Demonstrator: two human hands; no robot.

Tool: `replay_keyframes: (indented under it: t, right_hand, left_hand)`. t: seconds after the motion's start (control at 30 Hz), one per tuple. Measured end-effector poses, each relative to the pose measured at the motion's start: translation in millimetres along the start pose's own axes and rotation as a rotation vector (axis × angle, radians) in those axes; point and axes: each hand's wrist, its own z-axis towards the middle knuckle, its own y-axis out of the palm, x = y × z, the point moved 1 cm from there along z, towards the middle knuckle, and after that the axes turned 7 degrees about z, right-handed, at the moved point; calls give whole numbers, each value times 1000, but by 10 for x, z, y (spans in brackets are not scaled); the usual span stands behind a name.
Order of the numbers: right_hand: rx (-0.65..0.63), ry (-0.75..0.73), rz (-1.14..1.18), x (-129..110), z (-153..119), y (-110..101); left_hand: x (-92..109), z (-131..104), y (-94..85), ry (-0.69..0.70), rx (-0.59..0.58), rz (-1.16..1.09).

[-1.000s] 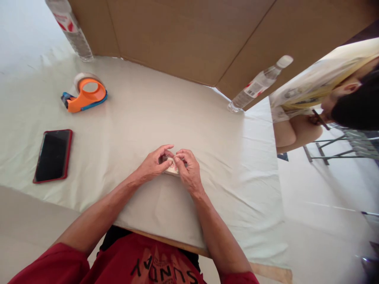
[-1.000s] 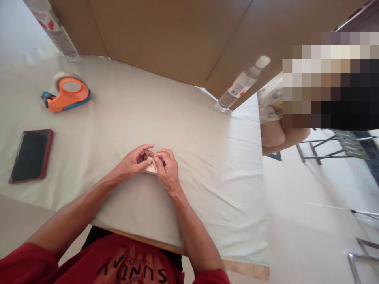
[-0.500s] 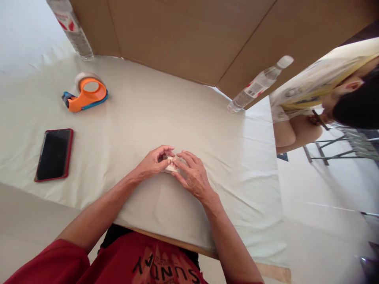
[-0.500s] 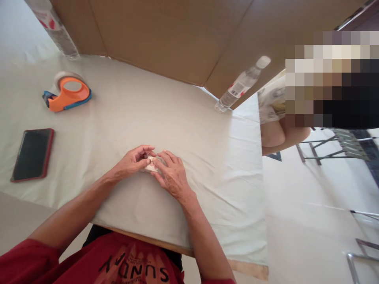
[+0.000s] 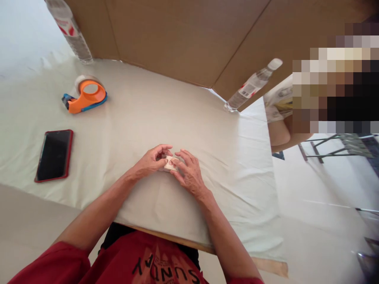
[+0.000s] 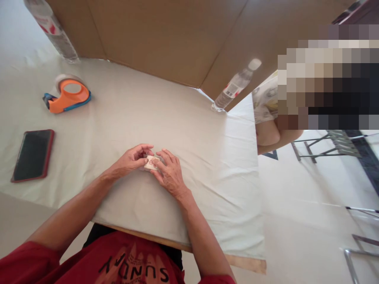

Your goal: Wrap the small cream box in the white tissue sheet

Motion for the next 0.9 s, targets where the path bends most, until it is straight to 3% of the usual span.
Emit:
replay_keyframes:
  t: [0.13, 0.57, 0.9]
  right_hand:
    - [66, 17, 36, -3, -56, 70]
    - [117, 60, 100, -32, -66, 89]
    - [72, 49, 40, -49, -54, 103]
  left_hand:
    - [3, 3, -5, -7, 4, 1]
    - [7, -3, -13, 2, 8, 23]
    - [13, -3, -9, -1, 16, 58]
